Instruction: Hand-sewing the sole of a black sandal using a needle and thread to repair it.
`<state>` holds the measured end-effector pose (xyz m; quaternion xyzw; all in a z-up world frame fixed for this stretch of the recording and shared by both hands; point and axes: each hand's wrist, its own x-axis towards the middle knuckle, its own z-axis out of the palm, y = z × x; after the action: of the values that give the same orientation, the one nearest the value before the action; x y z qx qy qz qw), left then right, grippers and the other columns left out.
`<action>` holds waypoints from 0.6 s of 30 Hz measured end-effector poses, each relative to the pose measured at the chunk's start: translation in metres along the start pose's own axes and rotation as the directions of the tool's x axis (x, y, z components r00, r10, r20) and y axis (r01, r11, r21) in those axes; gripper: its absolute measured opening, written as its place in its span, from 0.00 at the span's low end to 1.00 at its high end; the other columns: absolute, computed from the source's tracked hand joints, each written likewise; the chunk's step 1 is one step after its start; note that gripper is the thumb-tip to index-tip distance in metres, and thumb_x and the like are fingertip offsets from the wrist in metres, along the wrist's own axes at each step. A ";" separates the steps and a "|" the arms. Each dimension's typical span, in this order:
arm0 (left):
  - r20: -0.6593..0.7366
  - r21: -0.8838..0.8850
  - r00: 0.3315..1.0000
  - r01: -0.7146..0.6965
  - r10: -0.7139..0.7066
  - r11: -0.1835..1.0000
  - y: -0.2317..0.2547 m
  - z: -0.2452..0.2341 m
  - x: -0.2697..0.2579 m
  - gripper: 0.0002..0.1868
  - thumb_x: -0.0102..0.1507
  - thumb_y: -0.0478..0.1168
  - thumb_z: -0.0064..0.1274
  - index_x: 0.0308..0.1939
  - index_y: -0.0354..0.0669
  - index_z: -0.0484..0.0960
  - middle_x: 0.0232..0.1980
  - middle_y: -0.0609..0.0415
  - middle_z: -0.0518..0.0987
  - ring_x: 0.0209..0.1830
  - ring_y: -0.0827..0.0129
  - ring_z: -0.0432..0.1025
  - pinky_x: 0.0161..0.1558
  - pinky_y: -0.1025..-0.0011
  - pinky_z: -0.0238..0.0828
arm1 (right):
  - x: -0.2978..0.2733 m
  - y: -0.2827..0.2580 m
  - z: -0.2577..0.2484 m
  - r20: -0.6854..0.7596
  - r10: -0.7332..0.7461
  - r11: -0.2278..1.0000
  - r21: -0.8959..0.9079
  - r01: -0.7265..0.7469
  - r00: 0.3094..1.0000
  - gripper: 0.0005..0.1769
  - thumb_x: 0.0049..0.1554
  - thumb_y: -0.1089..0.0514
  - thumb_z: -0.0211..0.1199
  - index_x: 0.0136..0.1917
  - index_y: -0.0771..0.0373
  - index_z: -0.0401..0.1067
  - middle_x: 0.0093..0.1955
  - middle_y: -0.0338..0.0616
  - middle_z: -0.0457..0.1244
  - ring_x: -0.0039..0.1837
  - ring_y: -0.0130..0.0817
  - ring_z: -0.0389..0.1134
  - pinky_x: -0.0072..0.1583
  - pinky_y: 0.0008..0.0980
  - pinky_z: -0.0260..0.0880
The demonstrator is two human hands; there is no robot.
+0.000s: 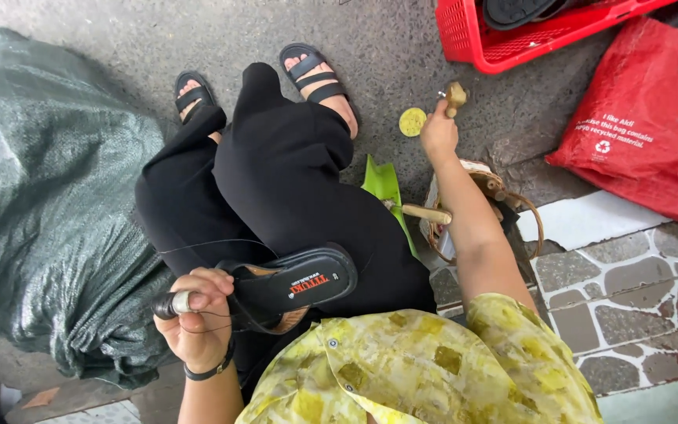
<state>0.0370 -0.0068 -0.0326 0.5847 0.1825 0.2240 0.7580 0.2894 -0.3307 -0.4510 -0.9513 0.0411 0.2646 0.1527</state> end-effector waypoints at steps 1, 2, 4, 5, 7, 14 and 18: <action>-0.005 -0.006 1.000 -0.002 0.002 1.000 -0.001 -0.002 -0.001 0.10 0.66 0.50 0.50 0.41 0.50 0.78 0.35 0.57 0.73 0.37 0.63 0.70 0.47 0.66 0.71 | -0.012 -0.007 -0.011 -0.003 -0.003 1.000 -0.007 0.003 1.000 0.22 0.61 0.54 0.45 0.66 0.62 0.47 0.39 0.69 0.63 0.42 0.72 0.64 0.43 0.63 0.61; 0.012 -0.003 1.000 -0.018 0.018 1.000 -0.002 -0.003 -0.001 0.10 0.67 0.50 0.50 0.41 0.49 0.77 0.35 0.57 0.73 0.37 0.64 0.71 0.47 0.66 0.72 | -0.022 -0.012 -0.022 -0.005 -0.071 0.997 -0.020 0.071 0.997 0.21 0.61 0.53 0.45 0.64 0.63 0.49 0.41 0.69 0.63 0.42 0.72 0.64 0.43 0.64 0.61; 0.028 -0.010 0.998 -0.048 0.048 0.999 -0.003 -0.002 -0.001 0.10 0.67 0.49 0.49 0.42 0.49 0.77 0.35 0.57 0.73 0.37 0.64 0.71 0.47 0.66 0.73 | -0.049 -0.021 -0.051 -0.019 -0.146 0.989 -0.041 0.145 0.989 0.21 0.61 0.52 0.46 0.63 0.65 0.51 0.42 0.69 0.63 0.42 0.72 0.65 0.43 0.66 0.61; 0.033 -0.031 0.998 -0.052 0.053 0.998 -0.002 -0.001 -0.001 0.10 0.67 0.48 0.49 0.43 0.48 0.78 0.38 0.57 0.75 0.39 0.64 0.72 0.48 0.66 0.74 | -0.066 -0.025 -0.067 -0.053 -0.269 0.960 -0.100 0.263 0.962 0.15 0.62 0.53 0.48 0.58 0.64 0.57 0.38 0.62 0.63 0.38 0.66 0.66 0.37 0.60 0.63; 0.014 -0.050 0.996 -0.082 0.083 0.995 -0.008 0.002 0.000 0.10 0.68 0.47 0.49 0.43 0.47 0.78 0.40 0.56 0.76 0.41 0.64 0.73 0.50 0.66 0.75 | -0.094 -0.028 -0.099 -0.078 -0.422 0.899 -0.170 0.405 0.903 0.11 0.63 0.53 0.49 0.53 0.62 0.64 0.34 0.55 0.64 0.35 0.61 0.67 0.31 0.54 0.64; -0.062 -0.132 0.959 -0.284 0.278 0.950 -0.010 0.002 -0.005 0.14 0.62 0.38 0.49 0.30 0.26 0.73 0.26 0.37 0.73 0.31 0.51 0.71 0.40 0.58 0.70 | -0.196 -0.060 -0.243 -0.297 -0.311 0.488 0.765 0.420 0.903 0.19 0.61 0.66 0.50 0.65 0.63 0.63 0.52 0.57 0.61 0.41 0.43 0.69 0.40 0.35 0.75; -0.074 -0.130 0.952 -0.305 0.298 0.943 -0.006 0.007 -0.002 0.12 0.62 0.35 0.50 0.29 0.25 0.75 0.26 0.37 0.76 0.30 0.55 0.74 0.40 0.60 0.72 | -0.243 -0.080 -0.281 0.050 -0.394 0.015 0.999 -0.049 0.918 0.20 0.53 0.63 0.52 0.60 0.62 0.67 0.40 0.59 0.65 0.42 0.43 0.73 0.41 0.40 0.77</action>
<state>0.0396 -0.0146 -0.0364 0.5450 0.0948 0.3649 0.7489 0.2317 -0.3430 -0.0753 -0.5176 0.0687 0.2884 0.8026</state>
